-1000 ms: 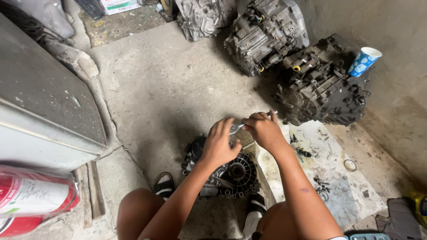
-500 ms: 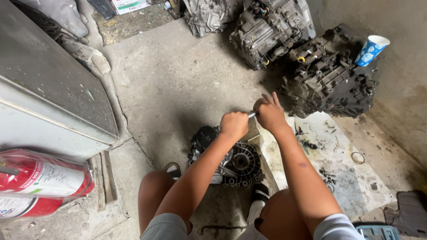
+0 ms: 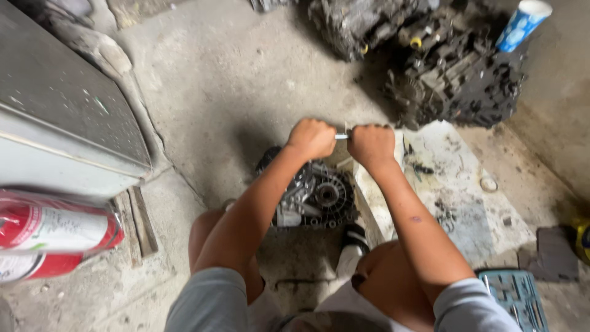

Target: The person sits on the floor and uses a ratchet wrench to tighten bolts on a small engine block. They repeatedly reposition the tool and apply torque to fasten the components.

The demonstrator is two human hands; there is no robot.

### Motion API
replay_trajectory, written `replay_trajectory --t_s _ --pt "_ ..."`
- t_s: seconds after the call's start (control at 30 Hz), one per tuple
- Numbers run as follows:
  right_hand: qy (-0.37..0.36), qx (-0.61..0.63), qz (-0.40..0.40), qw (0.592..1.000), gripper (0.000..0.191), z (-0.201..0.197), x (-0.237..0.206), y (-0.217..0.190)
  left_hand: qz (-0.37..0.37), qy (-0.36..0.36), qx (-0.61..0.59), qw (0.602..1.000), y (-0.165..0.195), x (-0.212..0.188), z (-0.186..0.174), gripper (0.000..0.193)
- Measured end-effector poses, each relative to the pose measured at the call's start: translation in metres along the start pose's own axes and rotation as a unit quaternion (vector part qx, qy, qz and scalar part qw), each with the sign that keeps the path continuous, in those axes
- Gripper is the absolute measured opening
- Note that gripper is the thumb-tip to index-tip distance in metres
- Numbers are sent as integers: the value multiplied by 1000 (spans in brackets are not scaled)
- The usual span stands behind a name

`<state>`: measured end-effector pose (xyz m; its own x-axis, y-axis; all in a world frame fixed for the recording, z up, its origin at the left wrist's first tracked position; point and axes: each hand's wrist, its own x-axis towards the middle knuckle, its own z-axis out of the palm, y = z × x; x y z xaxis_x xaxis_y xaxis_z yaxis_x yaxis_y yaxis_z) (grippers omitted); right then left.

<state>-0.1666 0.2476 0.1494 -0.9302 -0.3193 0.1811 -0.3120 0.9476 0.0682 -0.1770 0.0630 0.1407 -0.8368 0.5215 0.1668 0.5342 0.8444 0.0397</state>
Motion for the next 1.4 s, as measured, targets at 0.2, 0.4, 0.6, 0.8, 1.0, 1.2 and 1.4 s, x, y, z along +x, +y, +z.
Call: replay_trajectory --t_s 0.2,0.4,0.6,0.8,1.0,1.2,1.4 --pt "-52 5 42 998 19 -5 -9 -8 26 -48 13 998 -3 0 1 22" --pt "-51 -6 58 997 19 -15 -20 -16 74 -74 25 994 -9 2 7 22" --pt "-75 -3 65 995 21 -25 -35 -25 138 -23 31 990 -15 0 6 21" --pt "-112 60 80 989 36 -22 -33 -14 60 -125 52 989 -5 4 0 21" --pt "29 96 30 995 11 -26 -22 12 1 -3 -3 1000 20 4 -12 8" --pt "-4 139 -7 990 13 -38 -33 18 -21 3 -5 1000 39 -19 -25 10" --pt "-92 133 -12 987 16 -35 -40 4 -59 -70 -21 996 45 -43 -24 19"
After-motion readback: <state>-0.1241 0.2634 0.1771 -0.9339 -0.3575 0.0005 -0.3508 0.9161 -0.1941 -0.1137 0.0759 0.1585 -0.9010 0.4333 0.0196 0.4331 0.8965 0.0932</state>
